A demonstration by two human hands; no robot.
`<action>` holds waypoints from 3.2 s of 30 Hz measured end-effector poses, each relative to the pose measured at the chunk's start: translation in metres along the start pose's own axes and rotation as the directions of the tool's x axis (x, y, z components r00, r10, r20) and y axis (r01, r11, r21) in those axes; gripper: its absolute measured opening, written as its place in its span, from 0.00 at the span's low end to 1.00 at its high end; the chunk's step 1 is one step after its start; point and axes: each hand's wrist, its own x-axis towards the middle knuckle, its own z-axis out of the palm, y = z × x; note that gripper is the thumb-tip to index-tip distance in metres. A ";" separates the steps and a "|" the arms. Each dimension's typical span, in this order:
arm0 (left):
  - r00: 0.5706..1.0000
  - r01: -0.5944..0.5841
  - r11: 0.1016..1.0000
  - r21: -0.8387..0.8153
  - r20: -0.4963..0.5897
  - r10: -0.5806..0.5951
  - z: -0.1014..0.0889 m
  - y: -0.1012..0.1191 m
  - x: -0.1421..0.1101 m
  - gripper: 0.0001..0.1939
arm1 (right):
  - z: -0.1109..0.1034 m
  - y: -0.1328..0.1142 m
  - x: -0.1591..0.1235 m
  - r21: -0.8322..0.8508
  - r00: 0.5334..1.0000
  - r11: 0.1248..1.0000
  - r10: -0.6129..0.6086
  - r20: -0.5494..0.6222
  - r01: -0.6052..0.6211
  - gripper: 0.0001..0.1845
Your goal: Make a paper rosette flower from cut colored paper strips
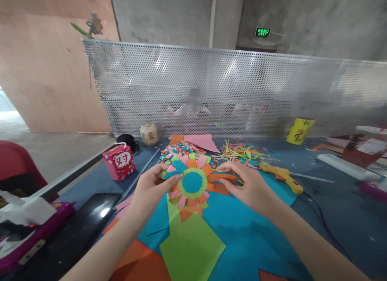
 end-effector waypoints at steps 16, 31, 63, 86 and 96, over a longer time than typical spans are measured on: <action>0.999 -0.011 0.998 0.054 -0.042 0.014 0.002 0.000 0.000 0.15 | 0.004 -0.001 -0.003 -0.051 1.000 0.998 -0.030 0.000 0.030 0.05; 0.999 0.015 0.998 0.059 -0.042 -0.013 0.002 0.001 0.001 0.16 | 0.003 0.000 -0.002 -0.050 0.997 0.998 -0.029 -0.077 0.026 0.04; 0.997 -0.075 0.992 0.098 0.023 0.073 0.001 -0.008 0.002 0.12 | -0.019 0.022 0.012 0.708 0.797 0.696 0.491 -0.352 -0.117 0.07; 0.991 -0.022 0.996 0.091 0.131 0.010 0.006 -0.006 -0.003 0.12 | -0.002 0.005 0.009 0.531 0.909 0.745 0.395 0.136 -0.403 0.09; 0.993 -0.033 0.994 0.105 0.113 0.022 0.008 -0.005 -0.002 0.11 | -0.002 0.006 0.009 0.485 0.927 0.795 0.359 0.108 -0.364 0.06</action>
